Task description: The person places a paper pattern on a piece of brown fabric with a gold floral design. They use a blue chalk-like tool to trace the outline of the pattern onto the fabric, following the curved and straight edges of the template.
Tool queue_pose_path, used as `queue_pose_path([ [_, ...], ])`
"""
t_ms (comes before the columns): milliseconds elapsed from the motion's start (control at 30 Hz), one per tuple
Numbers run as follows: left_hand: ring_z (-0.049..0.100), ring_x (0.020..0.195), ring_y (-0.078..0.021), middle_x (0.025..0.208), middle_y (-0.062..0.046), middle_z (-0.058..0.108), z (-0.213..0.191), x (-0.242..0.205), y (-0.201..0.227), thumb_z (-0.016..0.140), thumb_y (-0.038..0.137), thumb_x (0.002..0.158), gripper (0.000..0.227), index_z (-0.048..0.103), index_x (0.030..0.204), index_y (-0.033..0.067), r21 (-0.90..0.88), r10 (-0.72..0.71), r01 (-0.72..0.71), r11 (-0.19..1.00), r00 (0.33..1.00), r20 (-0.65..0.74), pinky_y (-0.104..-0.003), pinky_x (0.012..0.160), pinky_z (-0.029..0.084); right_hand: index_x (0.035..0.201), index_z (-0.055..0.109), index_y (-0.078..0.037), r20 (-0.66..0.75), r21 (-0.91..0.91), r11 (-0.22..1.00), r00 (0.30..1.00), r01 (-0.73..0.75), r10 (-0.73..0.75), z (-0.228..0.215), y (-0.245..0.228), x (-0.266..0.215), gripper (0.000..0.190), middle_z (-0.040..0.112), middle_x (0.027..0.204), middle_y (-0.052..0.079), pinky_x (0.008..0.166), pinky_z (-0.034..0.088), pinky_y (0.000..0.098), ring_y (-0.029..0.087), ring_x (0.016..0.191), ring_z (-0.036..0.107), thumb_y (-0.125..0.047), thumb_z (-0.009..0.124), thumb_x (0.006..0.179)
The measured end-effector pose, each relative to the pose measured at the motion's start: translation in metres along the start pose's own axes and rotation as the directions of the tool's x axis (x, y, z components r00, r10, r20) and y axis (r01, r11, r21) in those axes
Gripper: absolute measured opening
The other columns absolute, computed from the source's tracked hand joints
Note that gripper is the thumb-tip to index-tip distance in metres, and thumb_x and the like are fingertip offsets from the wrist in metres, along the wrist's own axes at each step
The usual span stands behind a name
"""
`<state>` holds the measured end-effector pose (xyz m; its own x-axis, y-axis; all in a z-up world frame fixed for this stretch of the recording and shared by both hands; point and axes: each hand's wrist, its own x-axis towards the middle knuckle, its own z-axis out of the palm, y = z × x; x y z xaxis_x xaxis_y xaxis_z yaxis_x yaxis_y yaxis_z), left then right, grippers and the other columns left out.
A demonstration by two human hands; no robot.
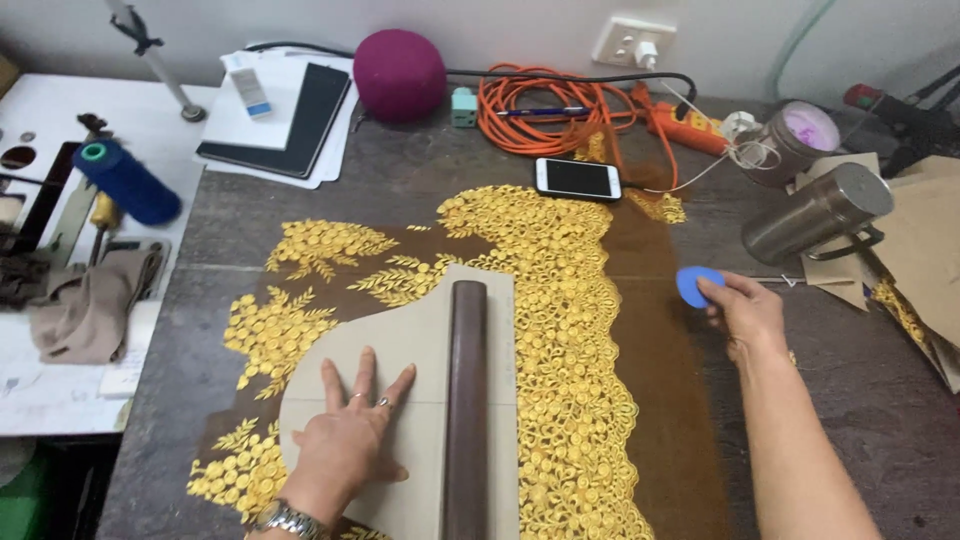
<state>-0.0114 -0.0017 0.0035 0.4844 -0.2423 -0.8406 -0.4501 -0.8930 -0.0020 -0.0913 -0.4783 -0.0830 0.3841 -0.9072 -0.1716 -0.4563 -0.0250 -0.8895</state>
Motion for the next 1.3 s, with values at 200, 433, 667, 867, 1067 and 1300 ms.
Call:
queue_pose_path([
  [200,-0.022,0.146,-0.0462,0.158,-0.003,-0.037,0.000,-0.001,-0.002,0.074,0.053,0.084,0.116,-0.022,0.150,0.0441,-0.012,0.027,-0.028,1.000,0.998,-0.060,-0.061,0.094,0.048,0.116,0.057,-0.001,0.545,0.451,0.868,0.834,-0.207,-0.084,0.038,-0.070,-0.140,0.032,0.064,0.097,0.012,0.050,0.042,0.0159,0.008,0.062,0.053,-0.008,0.063,0.086],
  [433,-0.021,0.145,-0.0475,0.158,-0.003,-0.035,0.005,0.007,-0.008,0.073,0.058,0.081,0.118,-0.022,0.150,0.0408,-0.005,0.044,-0.044,0.999,0.997,-0.061,-0.063,0.088,0.049,0.108,0.057,-0.004,0.819,0.562,0.564,0.503,-0.606,-0.276,0.077,-0.070,-0.217,0.018,0.066,0.091,0.014,0.053,0.046,0.0226,0.013,0.063,0.057,-0.003,0.058,0.090],
  [667,-0.020,0.145,-0.0478,0.158,-0.003,-0.035,0.012,0.013,-0.010,0.070,0.064,0.079,0.121,-0.024,0.150,0.0382,0.033,0.048,-0.046,0.998,0.995,-0.091,-0.062,0.084,0.051,0.107,0.054,-0.007,0.885,0.465,0.543,0.365,-0.699,-0.289,0.097,-0.061,-0.255,0.014,0.053,0.090,0.009,0.051,0.037,0.0233,0.011,0.056,0.043,-0.012,0.055,0.094],
  [867,-0.021,0.145,-0.0437,0.159,-0.004,-0.032,0.017,0.006,-0.012,0.070,0.061,0.080,0.120,-0.021,0.153,0.0314,-0.008,0.045,-0.046,0.999,0.991,-0.123,-0.064,0.091,0.046,0.100,0.055,-0.003,0.894,0.444,0.644,0.362,-0.623,-0.265,0.105,-0.084,-0.276,0.016,0.057,0.086,0.014,0.052,0.040,0.0252,0.015,0.058,0.049,-0.008,0.064,0.088],
  [1067,-0.019,0.147,-0.0383,0.160,-0.003,-0.029,0.020,-0.001,-0.014,0.071,0.054,0.085,0.115,-0.015,0.154,0.0228,-0.127,0.011,-0.027,0.992,0.992,-0.123,-0.064,0.106,0.033,0.092,0.068,-0.003,0.626,0.437,0.860,0.599,0.262,-0.500,0.097,-0.115,-0.308,0.014,0.066,0.096,0.012,0.076,0.060,0.0329,0.022,0.091,0.063,-0.006,0.069,0.078],
  [1300,-0.020,0.147,-0.0378,0.160,-0.007,-0.029,0.035,0.010,-0.011,0.074,0.053,0.084,0.120,-0.015,0.153,0.0120,-0.184,-0.044,0.013,0.983,0.986,-0.162,-0.064,0.111,0.024,0.094,0.067,-0.004,0.543,0.629,0.624,0.312,0.464,-0.779,0.091,-0.127,-0.315,0.015,0.065,0.092,0.011,0.080,0.051,0.0294,0.022,0.092,0.062,0.005,0.065,0.081],
])
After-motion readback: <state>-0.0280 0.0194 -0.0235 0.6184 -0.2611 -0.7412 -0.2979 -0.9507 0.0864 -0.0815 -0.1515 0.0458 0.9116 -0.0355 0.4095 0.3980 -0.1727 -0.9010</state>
